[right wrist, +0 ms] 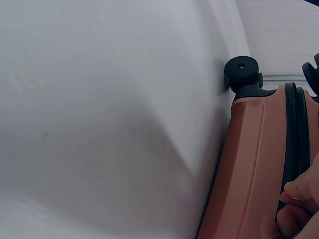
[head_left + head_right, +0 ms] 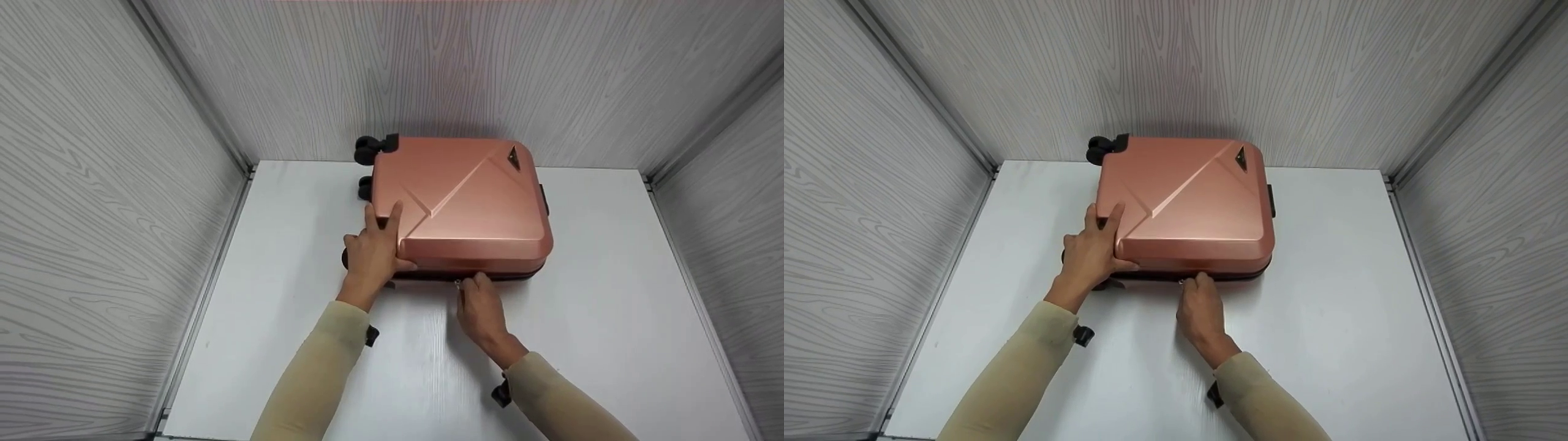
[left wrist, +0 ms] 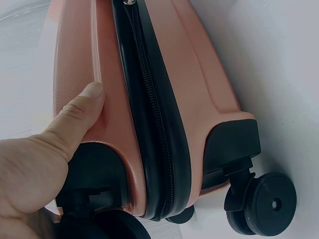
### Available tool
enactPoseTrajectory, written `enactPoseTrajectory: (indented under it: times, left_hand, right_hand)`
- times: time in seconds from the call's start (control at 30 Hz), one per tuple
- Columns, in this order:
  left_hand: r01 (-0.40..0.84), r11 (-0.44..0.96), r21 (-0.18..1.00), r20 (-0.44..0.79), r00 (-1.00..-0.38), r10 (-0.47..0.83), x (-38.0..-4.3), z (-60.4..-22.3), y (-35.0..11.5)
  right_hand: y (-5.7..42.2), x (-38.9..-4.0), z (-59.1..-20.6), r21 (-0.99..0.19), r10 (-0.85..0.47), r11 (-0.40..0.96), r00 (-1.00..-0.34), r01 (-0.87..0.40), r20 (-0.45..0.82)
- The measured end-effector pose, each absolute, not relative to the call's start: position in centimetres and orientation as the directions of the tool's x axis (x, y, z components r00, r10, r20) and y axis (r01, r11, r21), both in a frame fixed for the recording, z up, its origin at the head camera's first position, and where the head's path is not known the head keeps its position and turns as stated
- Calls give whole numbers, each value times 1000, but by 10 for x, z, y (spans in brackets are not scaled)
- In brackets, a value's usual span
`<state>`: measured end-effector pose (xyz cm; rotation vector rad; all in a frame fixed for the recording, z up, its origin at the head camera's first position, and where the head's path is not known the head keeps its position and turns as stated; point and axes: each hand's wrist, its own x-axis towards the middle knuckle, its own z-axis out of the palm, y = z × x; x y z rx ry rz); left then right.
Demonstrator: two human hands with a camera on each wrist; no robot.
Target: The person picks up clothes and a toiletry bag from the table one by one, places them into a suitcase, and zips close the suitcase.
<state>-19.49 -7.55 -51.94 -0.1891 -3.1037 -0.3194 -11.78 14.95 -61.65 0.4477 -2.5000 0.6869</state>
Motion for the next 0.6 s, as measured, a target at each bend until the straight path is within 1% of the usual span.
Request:
enactPoseTrajectory:
  times: [0.13, 0.3, 0.43, 0.6]
  left_hand:
    - [119, 970, 212, 13, -993, 119, -195, -519, -75]
    - [120, 970, 210, 26, -993, 117, -195, -518, -76]
    - [126, 970, 208, 35, -992, 121, -195, -518, -76]
    - [108, 970, 219, -11, -993, 113, -196, -514, -76]
  right_hand:
    - [144, -118, -617, -377, -178, 819, -817, -432, 548]
    - [139, -120, -617, -369, -190, 820, -816, -438, 546]
    - [140, -119, -616, -382, -199, 816, -833, -433, 517]
    - [147, -117, -615, -400, -178, 828, -860, -394, 479]
